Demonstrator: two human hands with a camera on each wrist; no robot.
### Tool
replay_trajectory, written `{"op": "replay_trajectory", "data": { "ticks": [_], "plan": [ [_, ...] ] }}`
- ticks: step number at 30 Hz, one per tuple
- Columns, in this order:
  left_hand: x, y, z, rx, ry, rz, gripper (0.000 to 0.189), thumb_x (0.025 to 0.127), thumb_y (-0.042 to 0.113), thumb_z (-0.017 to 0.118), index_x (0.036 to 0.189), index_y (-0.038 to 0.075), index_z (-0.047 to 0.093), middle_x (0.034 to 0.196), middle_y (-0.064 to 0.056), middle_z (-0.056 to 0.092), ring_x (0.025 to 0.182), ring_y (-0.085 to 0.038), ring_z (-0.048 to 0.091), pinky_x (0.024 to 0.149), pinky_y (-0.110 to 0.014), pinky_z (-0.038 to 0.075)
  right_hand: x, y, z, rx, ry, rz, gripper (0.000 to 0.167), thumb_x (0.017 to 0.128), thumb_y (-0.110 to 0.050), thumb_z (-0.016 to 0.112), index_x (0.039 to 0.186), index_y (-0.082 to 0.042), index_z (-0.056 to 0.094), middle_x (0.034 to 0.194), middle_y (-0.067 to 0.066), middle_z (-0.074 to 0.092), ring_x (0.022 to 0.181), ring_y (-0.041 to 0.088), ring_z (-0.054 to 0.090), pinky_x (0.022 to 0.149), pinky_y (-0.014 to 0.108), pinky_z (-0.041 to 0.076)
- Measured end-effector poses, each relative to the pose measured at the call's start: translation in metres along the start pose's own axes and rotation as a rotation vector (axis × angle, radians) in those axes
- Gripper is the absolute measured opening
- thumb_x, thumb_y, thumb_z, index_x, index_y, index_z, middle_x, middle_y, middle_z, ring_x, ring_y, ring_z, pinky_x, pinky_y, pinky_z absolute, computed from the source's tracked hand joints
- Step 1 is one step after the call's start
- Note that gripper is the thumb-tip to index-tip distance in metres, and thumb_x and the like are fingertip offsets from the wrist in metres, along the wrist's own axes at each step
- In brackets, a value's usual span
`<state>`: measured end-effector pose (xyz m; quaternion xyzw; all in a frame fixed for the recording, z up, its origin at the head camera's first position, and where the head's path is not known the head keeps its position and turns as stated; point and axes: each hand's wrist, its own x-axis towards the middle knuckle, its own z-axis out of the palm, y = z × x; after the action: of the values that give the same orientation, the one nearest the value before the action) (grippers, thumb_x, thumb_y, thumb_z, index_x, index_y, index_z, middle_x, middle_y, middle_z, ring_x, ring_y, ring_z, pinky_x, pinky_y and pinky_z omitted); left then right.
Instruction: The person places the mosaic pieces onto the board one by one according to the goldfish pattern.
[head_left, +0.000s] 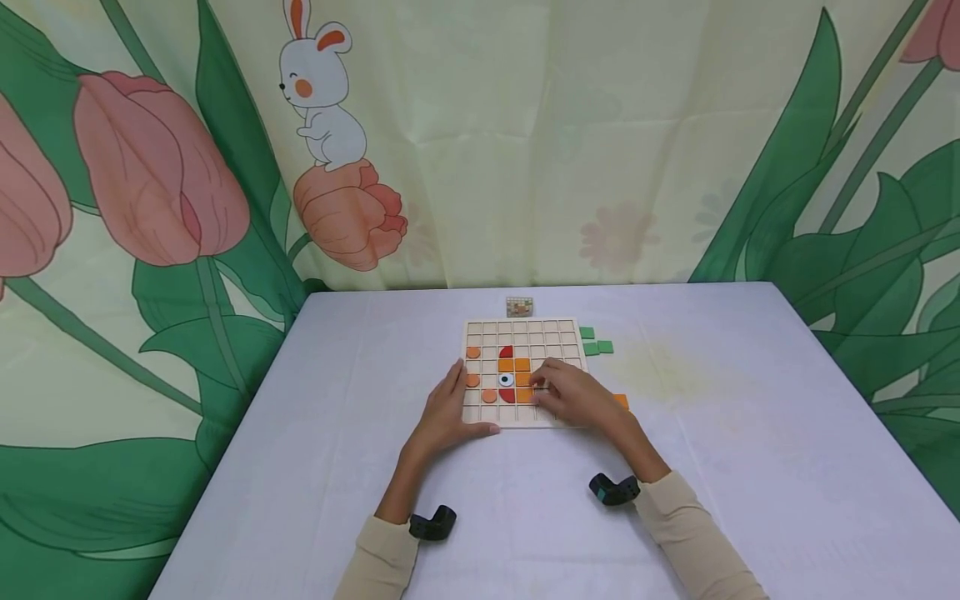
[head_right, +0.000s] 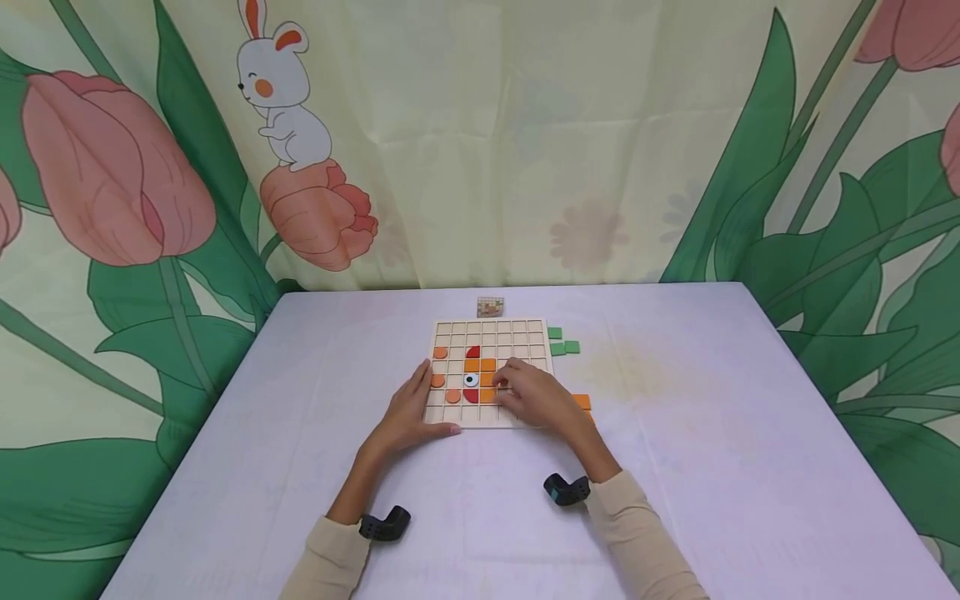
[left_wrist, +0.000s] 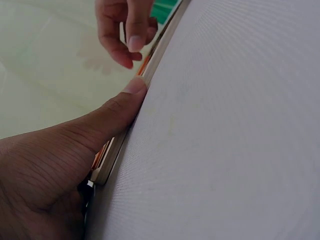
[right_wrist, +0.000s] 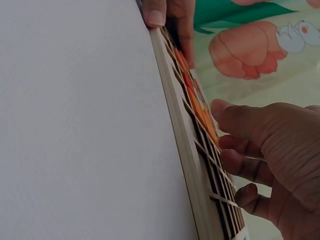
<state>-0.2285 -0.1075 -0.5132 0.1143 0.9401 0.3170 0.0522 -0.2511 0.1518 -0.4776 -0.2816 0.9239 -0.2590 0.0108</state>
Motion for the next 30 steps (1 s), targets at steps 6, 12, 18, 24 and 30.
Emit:
{"op": "replay_trajectory", "data": {
  "ticks": [6, 12, 18, 24, 30],
  "plan": [
    [0.001, 0.0, 0.001, -0.014, 0.007, 0.003, 0.126, 0.067, 0.059, 0.083, 0.157, 0.006, 0.012, 0.164, -0.008, 0.007, 0.147, -0.031, 0.018, 0.113, -0.05, 0.027, -0.009, 0.013, -0.015, 0.024, 0.021, 0.04, 0.022, 0.091, -0.024, 0.072, 0.107, -0.01, 0.07, 0.102, -0.001, 0.061, 0.078, 0.011, 0.052, 0.072, 0.027, 0.05],
    [0.002, 0.001, 0.001, -0.035, 0.014, 0.01, 0.127, 0.066, 0.058, 0.084, 0.157, 0.006, 0.012, 0.164, -0.008, 0.008, 0.146, -0.031, 0.019, 0.113, -0.05, 0.028, -0.023, 0.03, -0.028, 0.015, 0.038, 0.062, 0.021, 0.09, -0.023, 0.071, 0.105, -0.008, 0.07, 0.101, 0.002, 0.062, 0.077, 0.013, 0.053, 0.071, 0.028, 0.05],
    [0.001, 0.0, 0.001, -0.031, 0.013, 0.012, 0.127, 0.067, 0.058, 0.084, 0.157, 0.006, 0.011, 0.164, -0.008, 0.008, 0.147, -0.03, 0.019, 0.113, -0.048, 0.028, -0.04, 0.044, -0.036, 0.008, 0.033, 0.13, 0.021, 0.088, -0.021, 0.074, 0.103, -0.008, 0.07, 0.098, 0.001, 0.058, 0.075, 0.013, 0.05, 0.064, 0.024, 0.048],
    [0.0, -0.001, 0.002, -0.02, 0.01, 0.003, 0.126, 0.067, 0.058, 0.083, 0.157, 0.007, 0.012, 0.164, -0.007, 0.007, 0.147, -0.03, 0.018, 0.114, -0.048, 0.027, -0.055, 0.057, -0.041, -0.002, 0.053, 0.142, 0.018, 0.088, -0.018, 0.074, 0.101, -0.006, 0.071, 0.097, 0.002, 0.058, 0.074, 0.013, 0.048, 0.062, 0.023, 0.045],
    [-0.001, -0.001, 0.002, -0.02, 0.014, 0.004, 0.126, 0.067, 0.059, 0.083, 0.157, 0.007, 0.012, 0.164, -0.008, 0.008, 0.147, -0.03, 0.019, 0.113, -0.048, 0.028, -0.066, 0.065, -0.043, 0.028, 0.046, 0.179, 0.018, 0.087, -0.018, 0.075, 0.101, -0.007, 0.071, 0.099, 0.002, 0.058, 0.078, 0.015, 0.049, 0.063, 0.022, 0.045]
  ]
}}
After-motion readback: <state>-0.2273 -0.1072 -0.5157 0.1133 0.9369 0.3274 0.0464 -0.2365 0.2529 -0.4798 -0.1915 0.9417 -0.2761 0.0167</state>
